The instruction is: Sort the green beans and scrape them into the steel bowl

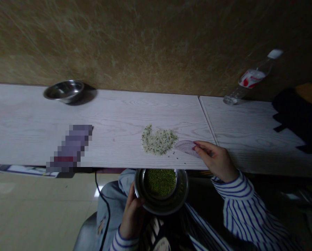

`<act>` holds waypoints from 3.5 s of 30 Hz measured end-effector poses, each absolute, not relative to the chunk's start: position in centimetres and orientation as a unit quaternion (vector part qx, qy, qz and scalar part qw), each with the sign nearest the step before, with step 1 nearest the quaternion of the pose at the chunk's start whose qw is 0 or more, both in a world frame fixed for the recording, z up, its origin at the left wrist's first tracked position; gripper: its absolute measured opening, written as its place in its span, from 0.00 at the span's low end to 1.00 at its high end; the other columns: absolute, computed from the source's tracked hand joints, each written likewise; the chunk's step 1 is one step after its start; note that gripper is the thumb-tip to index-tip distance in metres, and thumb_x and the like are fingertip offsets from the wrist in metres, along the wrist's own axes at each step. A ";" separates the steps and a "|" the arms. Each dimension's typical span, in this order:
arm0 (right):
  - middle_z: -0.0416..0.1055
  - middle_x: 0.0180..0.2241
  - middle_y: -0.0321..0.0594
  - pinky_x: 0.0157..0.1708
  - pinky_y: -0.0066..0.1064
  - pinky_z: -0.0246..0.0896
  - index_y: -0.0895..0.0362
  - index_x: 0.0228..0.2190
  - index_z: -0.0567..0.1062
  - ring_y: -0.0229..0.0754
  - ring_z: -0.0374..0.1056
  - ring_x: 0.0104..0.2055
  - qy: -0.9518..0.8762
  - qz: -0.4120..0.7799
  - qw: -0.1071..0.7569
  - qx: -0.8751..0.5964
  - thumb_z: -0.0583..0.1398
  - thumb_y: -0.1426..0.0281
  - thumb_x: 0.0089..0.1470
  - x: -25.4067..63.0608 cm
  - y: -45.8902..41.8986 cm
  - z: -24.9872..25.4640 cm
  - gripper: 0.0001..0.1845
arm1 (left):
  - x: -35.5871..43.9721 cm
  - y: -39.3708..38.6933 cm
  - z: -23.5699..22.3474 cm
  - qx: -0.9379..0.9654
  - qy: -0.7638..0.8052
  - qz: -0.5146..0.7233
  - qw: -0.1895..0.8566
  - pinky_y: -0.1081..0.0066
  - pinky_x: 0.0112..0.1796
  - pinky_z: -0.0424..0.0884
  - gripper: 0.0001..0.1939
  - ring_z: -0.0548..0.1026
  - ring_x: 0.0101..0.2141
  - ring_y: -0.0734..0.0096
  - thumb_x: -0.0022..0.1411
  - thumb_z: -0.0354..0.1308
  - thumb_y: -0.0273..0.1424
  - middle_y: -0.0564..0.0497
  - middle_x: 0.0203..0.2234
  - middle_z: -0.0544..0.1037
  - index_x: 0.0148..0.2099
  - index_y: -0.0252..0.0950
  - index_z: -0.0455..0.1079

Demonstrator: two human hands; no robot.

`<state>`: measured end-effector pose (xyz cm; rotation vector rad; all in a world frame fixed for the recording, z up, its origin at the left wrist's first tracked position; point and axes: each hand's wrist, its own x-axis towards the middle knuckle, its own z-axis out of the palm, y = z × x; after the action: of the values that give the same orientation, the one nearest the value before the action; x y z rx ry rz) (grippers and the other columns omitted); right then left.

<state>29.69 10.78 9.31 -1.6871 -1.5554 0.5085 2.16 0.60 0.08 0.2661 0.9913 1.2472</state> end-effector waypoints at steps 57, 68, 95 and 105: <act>0.83 0.39 0.45 0.41 0.38 0.76 0.57 0.42 0.83 0.48 0.79 0.41 -0.626 0.247 0.388 -0.630 0.62 0.64 0.55 29.6 11.0 8.1 0.16 | 2.7 0.5 1.9 0.085 0.442 0.566 0.690 0.61 0.47 0.72 0.30 0.76 0.49 0.53 0.49 0.64 0.25 0.48 0.48 0.81 0.56 0.44 0.75; 0.83 0.39 0.43 0.46 0.38 0.75 0.56 0.41 0.83 0.47 0.79 0.42 -0.655 0.255 0.371 -0.607 0.62 0.65 0.55 28.6 11.4 9.2 0.14 | 2.2 0.3 0.7 0.103 0.443 0.565 0.688 0.57 0.52 0.69 0.31 0.73 0.54 0.48 0.48 0.63 0.27 0.46 0.49 0.81 0.57 0.42 0.73; 0.83 0.39 0.42 0.43 0.37 0.76 0.53 0.41 0.83 0.46 0.79 0.41 -0.696 0.246 0.349 -0.577 0.61 0.66 0.57 27.3 11.7 9.5 0.13 | 1.8 0.0 0.2 0.105 0.440 0.566 0.689 0.59 0.50 0.69 0.33 0.70 0.55 0.47 0.47 0.66 0.29 0.47 0.49 0.80 0.58 0.44 0.73; 0.83 0.39 0.42 0.43 0.36 0.75 0.53 0.41 0.83 0.45 0.78 0.40 -0.709 0.243 0.349 -0.562 0.60 0.67 0.57 27.2 11.8 9.6 0.13 | 1.8 -0.1 -0.1 0.105 0.441 0.564 0.690 0.60 0.48 0.71 0.32 0.71 0.54 0.47 0.47 0.65 0.29 0.47 0.49 0.80 0.58 0.45 0.73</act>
<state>27.16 11.79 9.65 -1.4571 -1.8369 0.6298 1.76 -0.06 -0.06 0.2359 0.9866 1.2612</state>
